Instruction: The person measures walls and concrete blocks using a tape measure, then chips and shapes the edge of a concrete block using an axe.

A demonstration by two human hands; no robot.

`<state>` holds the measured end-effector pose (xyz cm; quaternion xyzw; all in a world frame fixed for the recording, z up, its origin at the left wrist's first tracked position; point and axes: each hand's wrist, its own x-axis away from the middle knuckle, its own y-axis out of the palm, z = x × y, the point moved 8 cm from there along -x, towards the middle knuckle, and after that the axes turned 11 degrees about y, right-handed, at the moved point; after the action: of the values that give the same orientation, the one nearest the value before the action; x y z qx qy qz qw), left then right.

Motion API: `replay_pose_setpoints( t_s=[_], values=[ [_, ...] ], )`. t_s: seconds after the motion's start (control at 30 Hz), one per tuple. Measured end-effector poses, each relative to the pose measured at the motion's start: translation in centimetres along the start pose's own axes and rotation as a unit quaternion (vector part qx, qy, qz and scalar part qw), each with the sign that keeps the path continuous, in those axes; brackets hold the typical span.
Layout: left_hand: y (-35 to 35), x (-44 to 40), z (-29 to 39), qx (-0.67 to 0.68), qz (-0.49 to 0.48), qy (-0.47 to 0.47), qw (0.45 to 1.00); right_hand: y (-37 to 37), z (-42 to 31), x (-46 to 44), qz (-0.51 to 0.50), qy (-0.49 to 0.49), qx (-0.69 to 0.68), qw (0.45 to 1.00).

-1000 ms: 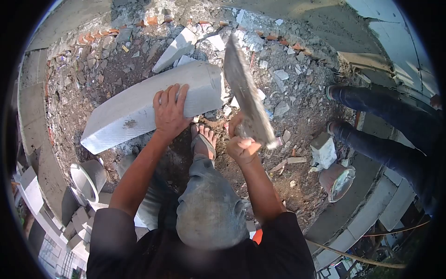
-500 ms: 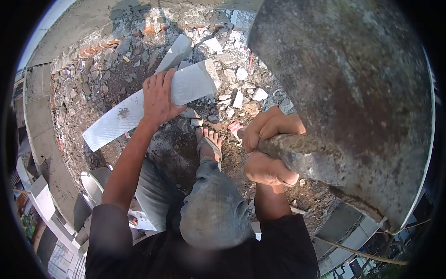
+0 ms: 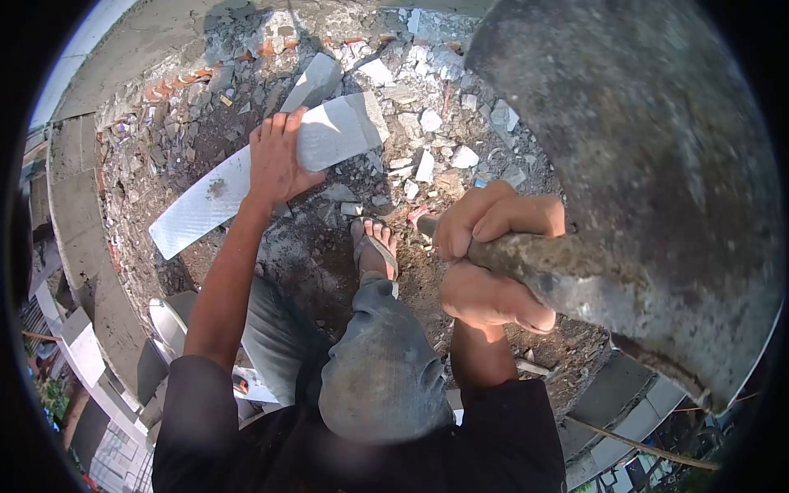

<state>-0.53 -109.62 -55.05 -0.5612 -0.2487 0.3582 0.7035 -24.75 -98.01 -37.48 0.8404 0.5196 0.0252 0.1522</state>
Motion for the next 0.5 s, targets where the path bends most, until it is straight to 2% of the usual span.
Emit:
replay_pose_setpoints(
  t_s=[0.03, 0.1, 0.17, 0.23, 0.33, 0.43, 0.5],
  values=[
    [-0.1, -0.1, -0.3, -0.003, 0.003, 0.000, 1.000, 0.1, 0.5, 0.1, -0.001, -0.003, -0.003, 1.000],
    [-0.1, -0.3, -0.6, 0.015, -0.002, -0.002, 1.000, -0.2, 2.3, 1.5, -0.033, -0.080, -0.090, 0.992],
    [-0.3, -0.6, -0.9, 0.015, -0.003, -0.006, 1.000, -2.8, 13.0, 4.4, -0.009, 0.063, 0.171, 0.983],
    [-0.3, -0.7, -0.9, 0.015, -0.004, -0.004, 1.000, -5.0, 21.9, 5.9, -0.053, 0.248, 0.346, 0.903],
    [0.7, 0.1, -0.9, 0.002, -0.016, 0.002, 1.000, -3.1, 16.6, 3.9, -0.060, 0.239, 0.341, 0.907],
    [-0.6, -1.8, -2.2, 0.011, -0.019, -0.004, 1.000, -0.2, 7.8, 2.5, -0.025, 0.083, 0.173, 0.981],
    [-0.6, -1.9, -2.6, 0.020, -0.017, 0.002, 1.000, 1.1, 3.4, 1.9, 0.000, -0.020, 0.023, 1.000]
  ],
)
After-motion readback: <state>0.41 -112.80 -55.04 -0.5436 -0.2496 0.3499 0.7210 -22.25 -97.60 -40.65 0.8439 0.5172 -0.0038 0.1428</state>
